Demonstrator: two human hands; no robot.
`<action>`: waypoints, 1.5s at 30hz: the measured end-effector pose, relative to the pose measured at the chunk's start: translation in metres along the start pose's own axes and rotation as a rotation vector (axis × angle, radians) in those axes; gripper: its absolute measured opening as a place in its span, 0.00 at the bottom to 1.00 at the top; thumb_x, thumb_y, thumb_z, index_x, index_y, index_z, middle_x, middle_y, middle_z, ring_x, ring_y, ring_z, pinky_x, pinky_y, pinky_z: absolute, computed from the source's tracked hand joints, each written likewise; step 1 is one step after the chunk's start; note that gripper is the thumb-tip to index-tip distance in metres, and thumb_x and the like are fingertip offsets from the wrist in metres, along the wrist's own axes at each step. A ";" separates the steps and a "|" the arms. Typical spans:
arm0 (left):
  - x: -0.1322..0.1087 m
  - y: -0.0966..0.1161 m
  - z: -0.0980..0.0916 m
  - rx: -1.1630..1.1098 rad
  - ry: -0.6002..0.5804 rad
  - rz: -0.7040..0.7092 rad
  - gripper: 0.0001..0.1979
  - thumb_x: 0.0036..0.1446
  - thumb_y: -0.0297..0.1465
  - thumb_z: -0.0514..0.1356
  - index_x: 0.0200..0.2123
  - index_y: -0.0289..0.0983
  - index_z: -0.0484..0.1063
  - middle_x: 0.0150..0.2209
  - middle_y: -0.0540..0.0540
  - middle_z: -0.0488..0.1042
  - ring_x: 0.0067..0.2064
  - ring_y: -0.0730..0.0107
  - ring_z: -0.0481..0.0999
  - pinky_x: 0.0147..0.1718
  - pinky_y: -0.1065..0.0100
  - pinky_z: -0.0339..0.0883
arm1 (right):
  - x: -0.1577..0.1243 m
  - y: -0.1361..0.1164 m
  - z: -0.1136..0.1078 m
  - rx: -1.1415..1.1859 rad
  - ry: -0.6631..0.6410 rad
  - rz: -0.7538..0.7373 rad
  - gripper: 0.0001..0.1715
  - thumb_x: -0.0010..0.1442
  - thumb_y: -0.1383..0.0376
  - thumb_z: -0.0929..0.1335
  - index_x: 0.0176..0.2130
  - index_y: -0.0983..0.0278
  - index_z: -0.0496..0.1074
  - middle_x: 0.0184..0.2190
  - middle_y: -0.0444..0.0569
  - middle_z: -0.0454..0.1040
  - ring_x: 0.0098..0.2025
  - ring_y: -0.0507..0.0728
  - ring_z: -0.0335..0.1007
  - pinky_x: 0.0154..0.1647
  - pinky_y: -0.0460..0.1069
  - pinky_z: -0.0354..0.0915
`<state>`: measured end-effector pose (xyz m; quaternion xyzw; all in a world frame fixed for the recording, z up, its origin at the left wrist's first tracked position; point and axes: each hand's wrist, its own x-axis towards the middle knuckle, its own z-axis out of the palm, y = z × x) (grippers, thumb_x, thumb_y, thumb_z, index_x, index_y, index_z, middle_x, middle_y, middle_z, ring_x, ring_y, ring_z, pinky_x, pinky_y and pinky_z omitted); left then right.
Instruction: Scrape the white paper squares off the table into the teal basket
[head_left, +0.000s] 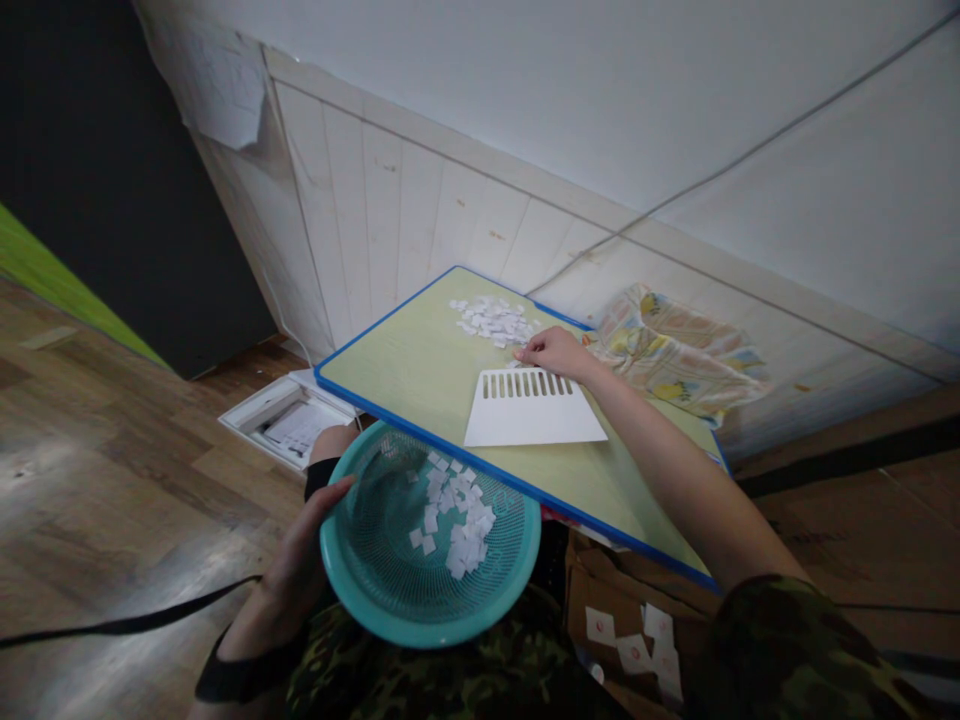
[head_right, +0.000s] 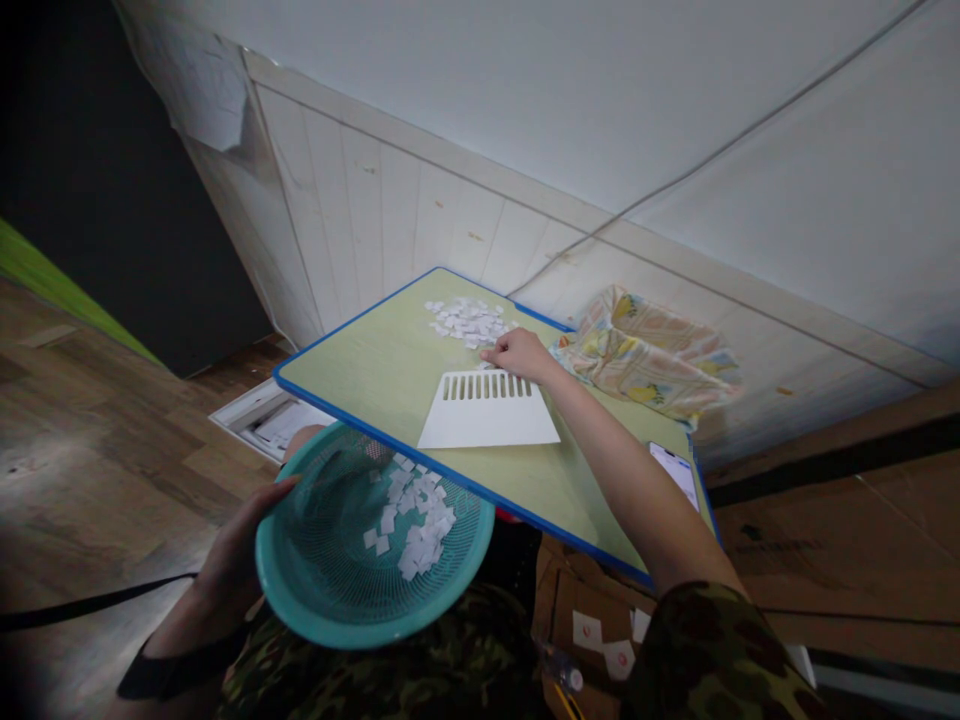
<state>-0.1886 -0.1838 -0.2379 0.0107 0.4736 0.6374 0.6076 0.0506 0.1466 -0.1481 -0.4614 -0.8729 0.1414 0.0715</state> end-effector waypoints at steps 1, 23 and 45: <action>0.000 0.000 0.001 -0.002 0.005 -0.001 0.07 0.56 0.30 0.69 0.26 0.35 0.84 0.22 0.43 0.84 0.21 0.57 0.83 0.27 0.67 0.82 | -0.001 0.001 -0.001 0.013 -0.006 -0.004 0.20 0.59 0.52 0.71 0.31 0.66 0.82 0.26 0.47 0.78 0.31 0.54 0.70 0.33 0.48 0.59; -0.002 -0.002 0.010 -0.017 0.073 -0.050 0.12 0.53 0.27 0.69 0.41 0.34 0.85 0.34 0.39 0.88 0.46 0.40 0.87 0.45 0.56 0.81 | -0.047 0.011 -0.086 -0.070 0.372 0.112 0.32 0.58 0.40 0.71 0.27 0.66 0.80 0.21 0.51 0.76 0.23 0.54 0.67 0.26 0.51 0.58; 0.002 -0.004 0.006 -0.031 0.038 -0.092 0.10 0.53 0.28 0.69 0.40 0.36 0.86 0.36 0.38 0.88 0.48 0.39 0.86 0.48 0.56 0.81 | -0.056 0.002 -0.074 -0.330 0.484 0.152 0.27 0.62 0.44 0.71 0.34 0.64 0.84 0.27 0.54 0.81 0.32 0.60 0.75 0.34 0.52 0.60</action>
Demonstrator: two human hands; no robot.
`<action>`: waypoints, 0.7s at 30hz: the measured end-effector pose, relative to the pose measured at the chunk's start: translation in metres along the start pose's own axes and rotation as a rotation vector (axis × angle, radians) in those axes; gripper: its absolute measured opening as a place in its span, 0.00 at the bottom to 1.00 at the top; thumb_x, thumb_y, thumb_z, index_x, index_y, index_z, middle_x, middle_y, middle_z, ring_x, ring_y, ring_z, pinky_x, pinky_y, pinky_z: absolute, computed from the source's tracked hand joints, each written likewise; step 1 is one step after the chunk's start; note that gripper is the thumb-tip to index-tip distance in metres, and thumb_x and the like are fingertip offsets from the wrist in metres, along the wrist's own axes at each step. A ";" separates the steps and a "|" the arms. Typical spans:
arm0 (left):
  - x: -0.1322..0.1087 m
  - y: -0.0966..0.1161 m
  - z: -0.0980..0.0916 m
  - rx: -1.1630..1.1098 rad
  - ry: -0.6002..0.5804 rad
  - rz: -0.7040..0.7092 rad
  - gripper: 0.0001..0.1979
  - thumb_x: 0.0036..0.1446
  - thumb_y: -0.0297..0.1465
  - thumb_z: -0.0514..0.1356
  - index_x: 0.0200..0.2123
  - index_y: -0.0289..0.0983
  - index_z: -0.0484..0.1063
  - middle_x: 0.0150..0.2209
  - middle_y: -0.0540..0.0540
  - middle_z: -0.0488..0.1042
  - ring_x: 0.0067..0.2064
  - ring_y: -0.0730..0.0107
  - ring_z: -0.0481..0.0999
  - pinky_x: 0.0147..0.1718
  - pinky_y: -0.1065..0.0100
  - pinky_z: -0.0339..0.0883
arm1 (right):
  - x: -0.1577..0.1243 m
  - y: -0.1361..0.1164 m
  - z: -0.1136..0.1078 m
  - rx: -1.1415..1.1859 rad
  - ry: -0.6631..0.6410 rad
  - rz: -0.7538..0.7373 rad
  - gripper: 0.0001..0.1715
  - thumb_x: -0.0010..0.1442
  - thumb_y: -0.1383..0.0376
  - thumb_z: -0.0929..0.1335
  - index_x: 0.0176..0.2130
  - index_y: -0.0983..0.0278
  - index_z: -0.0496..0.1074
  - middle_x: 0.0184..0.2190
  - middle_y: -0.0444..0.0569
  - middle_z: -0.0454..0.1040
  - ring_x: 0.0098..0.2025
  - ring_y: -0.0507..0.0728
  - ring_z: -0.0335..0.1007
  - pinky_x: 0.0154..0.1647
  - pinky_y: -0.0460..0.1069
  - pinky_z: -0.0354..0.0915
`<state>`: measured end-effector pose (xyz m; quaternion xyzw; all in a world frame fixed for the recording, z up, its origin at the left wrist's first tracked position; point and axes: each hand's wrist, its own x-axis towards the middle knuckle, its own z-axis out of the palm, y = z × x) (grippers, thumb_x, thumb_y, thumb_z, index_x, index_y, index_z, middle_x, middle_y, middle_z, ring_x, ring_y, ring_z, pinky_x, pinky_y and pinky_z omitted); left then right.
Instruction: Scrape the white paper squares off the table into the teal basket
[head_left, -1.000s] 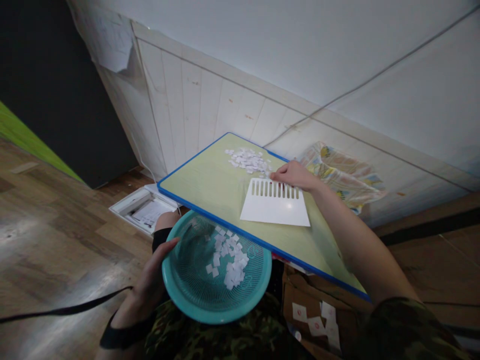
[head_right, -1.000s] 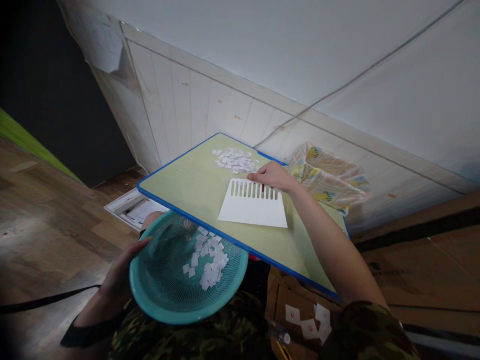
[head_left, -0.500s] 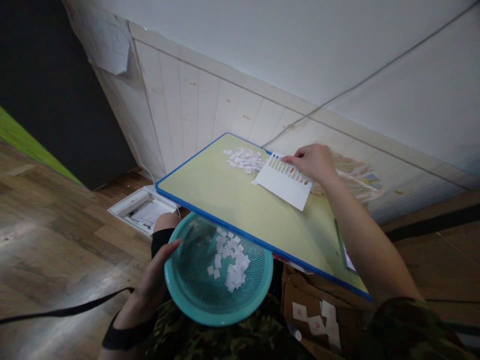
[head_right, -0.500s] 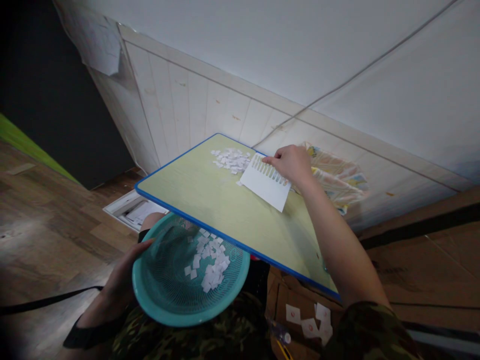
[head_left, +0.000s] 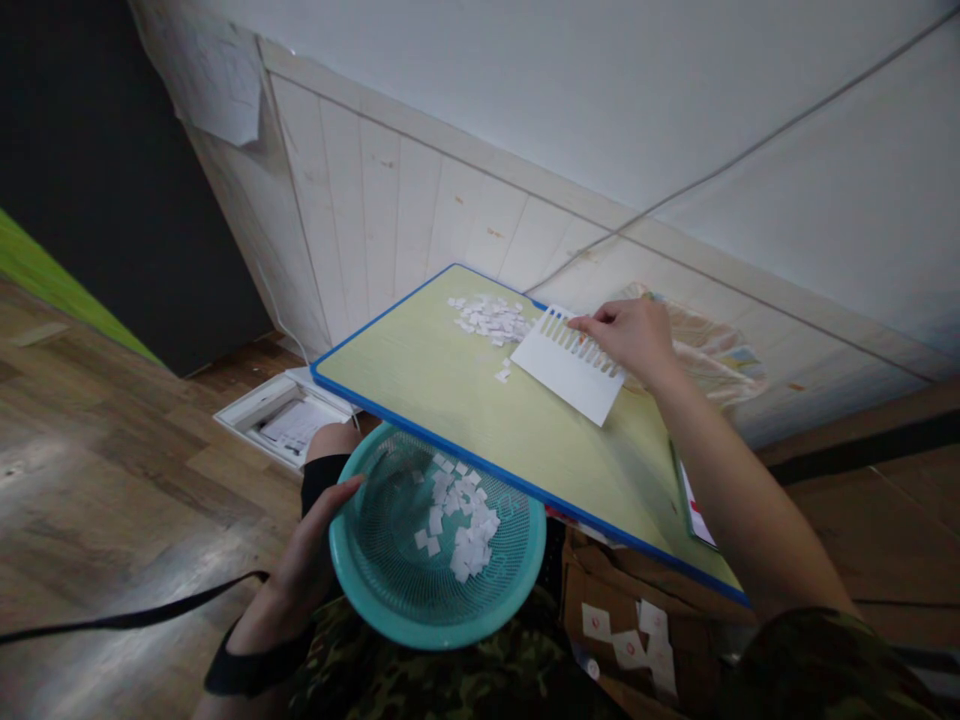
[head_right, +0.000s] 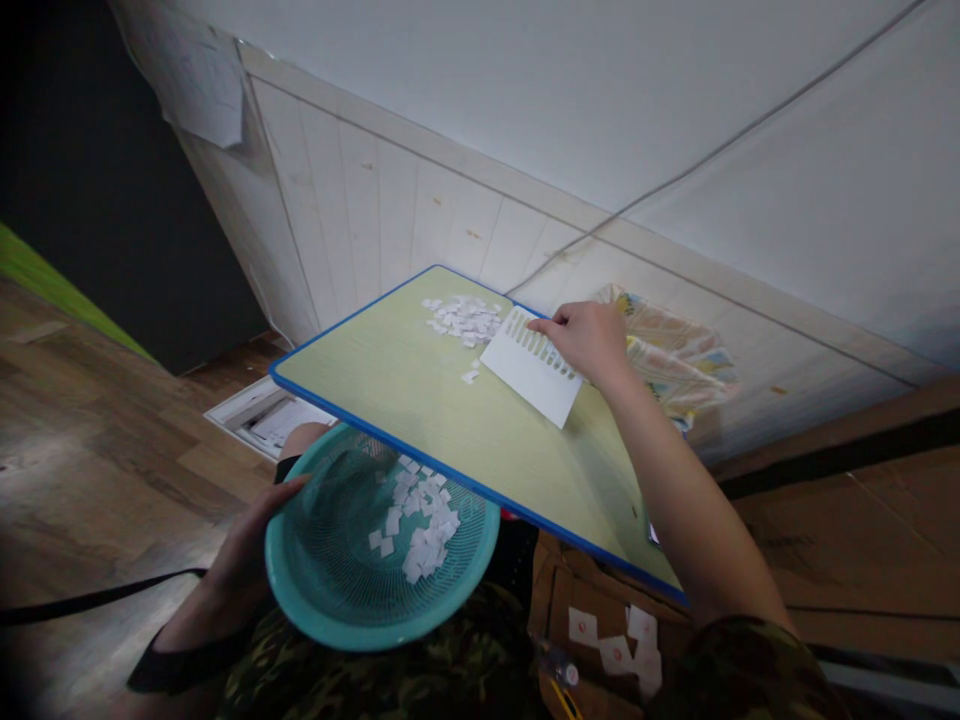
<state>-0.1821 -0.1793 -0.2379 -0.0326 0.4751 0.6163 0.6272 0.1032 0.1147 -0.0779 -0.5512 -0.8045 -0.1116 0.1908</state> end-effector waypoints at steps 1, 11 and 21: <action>0.001 0.000 -0.001 0.005 -0.008 0.002 0.09 0.54 0.28 0.69 0.39 0.35 0.86 0.35 0.38 0.88 0.48 0.40 0.86 0.47 0.57 0.81 | -0.002 0.000 0.003 0.005 0.001 -0.008 0.27 0.62 0.44 0.71 0.34 0.64 0.84 0.27 0.54 0.81 0.32 0.60 0.75 0.34 0.52 0.60; -0.001 -0.001 0.001 0.013 0.013 0.019 0.07 0.58 0.28 0.66 0.37 0.35 0.86 0.29 0.41 0.87 0.41 0.45 0.88 0.41 0.61 0.83 | -0.036 -0.012 -0.006 0.071 -0.020 -0.119 0.25 0.62 0.44 0.71 0.33 0.62 0.83 0.28 0.52 0.81 0.32 0.60 0.76 0.34 0.52 0.60; -0.003 -0.001 0.004 0.019 0.032 0.002 0.08 0.55 0.31 0.67 0.38 0.36 0.85 0.34 0.39 0.88 0.47 0.40 0.86 0.46 0.56 0.81 | -0.093 -0.032 -0.023 0.296 0.035 -0.298 0.24 0.61 0.46 0.73 0.26 0.61 0.81 0.20 0.46 0.77 0.22 0.53 0.70 0.26 0.49 0.57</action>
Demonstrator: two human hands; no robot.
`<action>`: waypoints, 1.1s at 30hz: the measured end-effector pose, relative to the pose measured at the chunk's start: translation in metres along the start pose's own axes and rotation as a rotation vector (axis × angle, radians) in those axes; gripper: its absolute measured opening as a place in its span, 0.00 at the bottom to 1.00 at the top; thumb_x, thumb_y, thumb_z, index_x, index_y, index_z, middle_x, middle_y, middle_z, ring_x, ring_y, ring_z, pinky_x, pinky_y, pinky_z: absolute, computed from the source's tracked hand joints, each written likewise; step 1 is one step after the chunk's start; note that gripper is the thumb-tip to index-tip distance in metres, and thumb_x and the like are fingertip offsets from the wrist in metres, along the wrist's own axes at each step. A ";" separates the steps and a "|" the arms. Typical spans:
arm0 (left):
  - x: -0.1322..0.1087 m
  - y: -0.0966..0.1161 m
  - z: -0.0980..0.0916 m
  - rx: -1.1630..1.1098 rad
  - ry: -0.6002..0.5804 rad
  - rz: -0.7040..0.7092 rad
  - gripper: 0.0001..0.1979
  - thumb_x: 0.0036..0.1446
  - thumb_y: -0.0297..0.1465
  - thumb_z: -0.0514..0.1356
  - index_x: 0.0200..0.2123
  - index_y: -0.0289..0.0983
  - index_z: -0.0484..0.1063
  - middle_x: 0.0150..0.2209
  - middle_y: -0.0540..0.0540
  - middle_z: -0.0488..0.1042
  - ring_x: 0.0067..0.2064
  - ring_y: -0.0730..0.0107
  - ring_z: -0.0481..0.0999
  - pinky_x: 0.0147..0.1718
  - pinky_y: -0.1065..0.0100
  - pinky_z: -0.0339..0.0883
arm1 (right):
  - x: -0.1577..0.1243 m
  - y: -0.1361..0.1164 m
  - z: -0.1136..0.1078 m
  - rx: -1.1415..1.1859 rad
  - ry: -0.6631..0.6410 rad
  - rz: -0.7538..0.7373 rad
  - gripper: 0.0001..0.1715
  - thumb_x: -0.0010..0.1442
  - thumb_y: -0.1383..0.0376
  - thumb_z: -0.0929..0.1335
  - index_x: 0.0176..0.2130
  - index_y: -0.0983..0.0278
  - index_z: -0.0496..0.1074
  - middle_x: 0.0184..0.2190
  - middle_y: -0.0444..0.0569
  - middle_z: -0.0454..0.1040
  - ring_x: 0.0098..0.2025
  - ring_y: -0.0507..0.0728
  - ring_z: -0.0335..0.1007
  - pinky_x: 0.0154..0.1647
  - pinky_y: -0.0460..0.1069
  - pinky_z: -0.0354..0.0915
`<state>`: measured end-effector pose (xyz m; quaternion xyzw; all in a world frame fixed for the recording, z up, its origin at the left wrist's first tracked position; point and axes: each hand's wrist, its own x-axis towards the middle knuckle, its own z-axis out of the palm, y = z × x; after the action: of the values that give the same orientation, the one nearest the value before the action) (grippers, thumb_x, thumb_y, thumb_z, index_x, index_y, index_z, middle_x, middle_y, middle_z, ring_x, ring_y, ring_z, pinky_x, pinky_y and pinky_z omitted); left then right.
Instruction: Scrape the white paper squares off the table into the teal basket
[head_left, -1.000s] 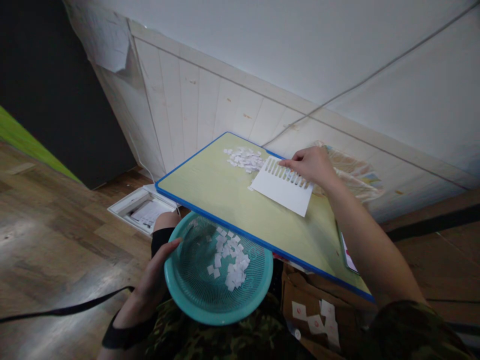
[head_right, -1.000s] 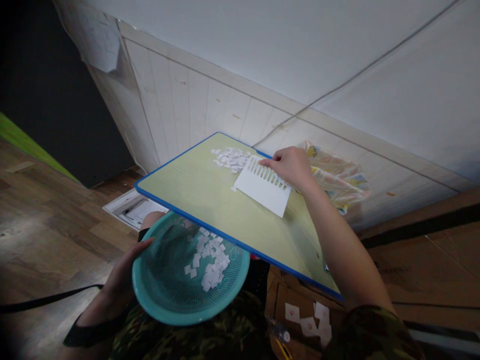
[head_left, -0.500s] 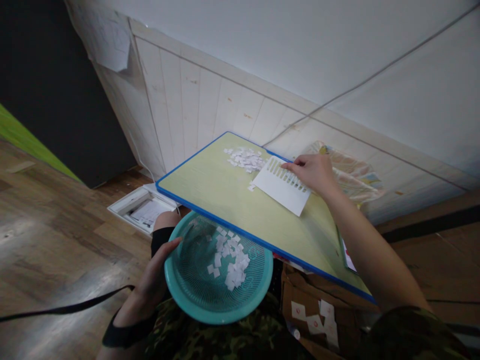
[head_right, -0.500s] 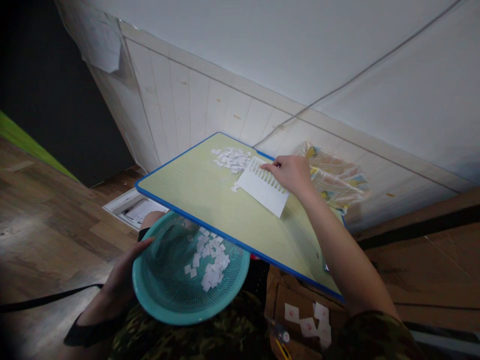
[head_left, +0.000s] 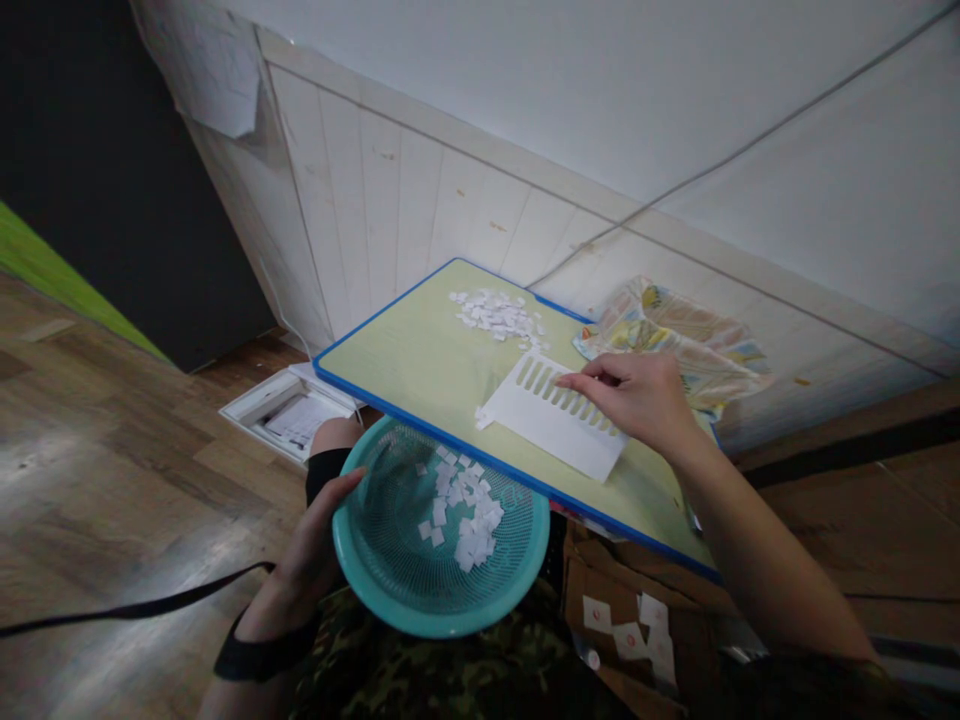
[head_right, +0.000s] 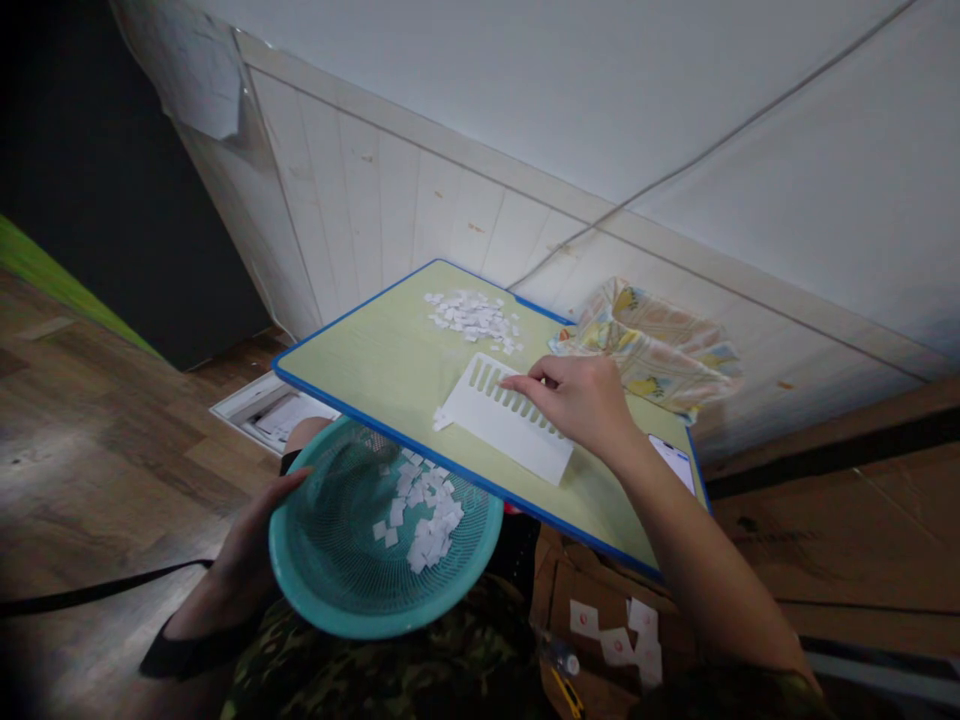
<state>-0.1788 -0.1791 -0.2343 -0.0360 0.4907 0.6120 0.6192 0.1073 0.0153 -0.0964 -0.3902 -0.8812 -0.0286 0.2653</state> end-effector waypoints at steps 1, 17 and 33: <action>0.001 0.000 -0.001 0.004 -0.012 0.001 0.08 0.55 0.31 0.67 0.38 0.36 0.85 0.35 0.39 0.88 0.48 0.40 0.86 0.47 0.56 0.81 | -0.004 -0.003 -0.001 0.026 0.016 -0.031 0.24 0.61 0.46 0.73 0.26 0.61 0.81 0.19 0.45 0.76 0.21 0.52 0.69 0.26 0.48 0.56; 0.006 -0.006 -0.009 0.062 -0.086 0.069 0.08 0.53 0.36 0.70 0.29 0.36 0.84 0.27 0.43 0.86 0.32 0.51 0.87 0.33 0.62 0.82 | -0.027 -0.020 -0.012 0.164 -0.010 -0.073 0.19 0.61 0.53 0.76 0.24 0.61 0.80 0.18 0.42 0.76 0.19 0.48 0.67 0.22 0.46 0.57; 0.006 -0.006 -0.013 0.022 -0.119 0.073 0.09 0.58 0.33 0.67 0.32 0.33 0.86 0.30 0.41 0.87 0.28 0.59 0.84 0.32 0.66 0.81 | -0.022 -0.008 -0.008 0.071 0.102 -0.015 0.18 0.60 0.52 0.76 0.26 0.61 0.81 0.20 0.43 0.78 0.20 0.50 0.70 0.23 0.47 0.59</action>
<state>-0.1828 -0.1846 -0.2489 0.0250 0.4607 0.6297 0.6250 0.1172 -0.0068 -0.0988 -0.3721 -0.8699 -0.0192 0.3231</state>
